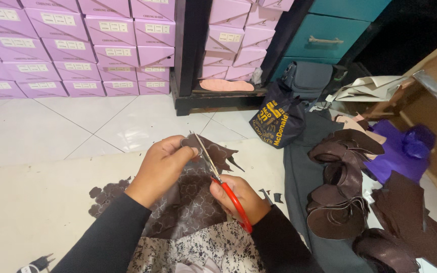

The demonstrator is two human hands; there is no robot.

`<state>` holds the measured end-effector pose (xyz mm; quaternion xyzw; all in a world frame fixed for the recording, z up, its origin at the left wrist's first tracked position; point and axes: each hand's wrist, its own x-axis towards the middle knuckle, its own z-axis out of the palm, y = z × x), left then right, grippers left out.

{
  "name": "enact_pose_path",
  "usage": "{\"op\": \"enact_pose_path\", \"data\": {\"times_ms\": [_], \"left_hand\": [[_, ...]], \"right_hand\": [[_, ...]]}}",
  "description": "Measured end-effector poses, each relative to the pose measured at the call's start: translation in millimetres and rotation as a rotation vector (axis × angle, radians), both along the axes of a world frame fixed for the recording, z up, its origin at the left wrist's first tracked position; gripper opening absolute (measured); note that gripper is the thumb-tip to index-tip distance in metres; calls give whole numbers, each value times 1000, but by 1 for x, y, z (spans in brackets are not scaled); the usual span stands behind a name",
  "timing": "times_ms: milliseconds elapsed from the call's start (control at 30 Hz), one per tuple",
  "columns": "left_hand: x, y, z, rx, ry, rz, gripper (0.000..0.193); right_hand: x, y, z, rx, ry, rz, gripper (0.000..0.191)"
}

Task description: The person uses red-handled scissors to cut flower-shaped pieces from a dark brown patterned fabric. They hold the fabric with one hand and cut along the outlines with the other, placing the finished pieces into a growing pile on the floor.

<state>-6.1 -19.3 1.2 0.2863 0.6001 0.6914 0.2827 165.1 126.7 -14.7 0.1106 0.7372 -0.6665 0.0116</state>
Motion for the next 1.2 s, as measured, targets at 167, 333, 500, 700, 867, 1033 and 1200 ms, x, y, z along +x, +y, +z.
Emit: {"op": "enact_pose_path", "data": {"times_ms": [167, 333, 500, 700, 867, 1033, 1200], "left_hand": [[-1, 3, -4, 170, -74, 93, 14], [-1, 5, -2, 102, -163, 53, 16], [8, 7, 6, 170, -294, -11, 16], [14, 9, 12, 136, -333, -2, 15], [14, 8, 11, 85, -386, -5, 16], [13, 9, 7, 104, -406, -25, 15], [13, 10, 8, 75, -485, -24, 12]], "right_hand": [[0, -1, 2, 5, -3, 7, 42], [1, 0, 5, -24, 12, 17, 41], [1, 3, 5, -86, 93, 98, 39], [2, 3, 4, -94, 106, 78, 41], [0, 3, 3, -42, 119, 49, 38], [-2, 5, -1, 22, 89, 30, 36], [-1, 6, -5, -97, 91, 77, 37]]}}
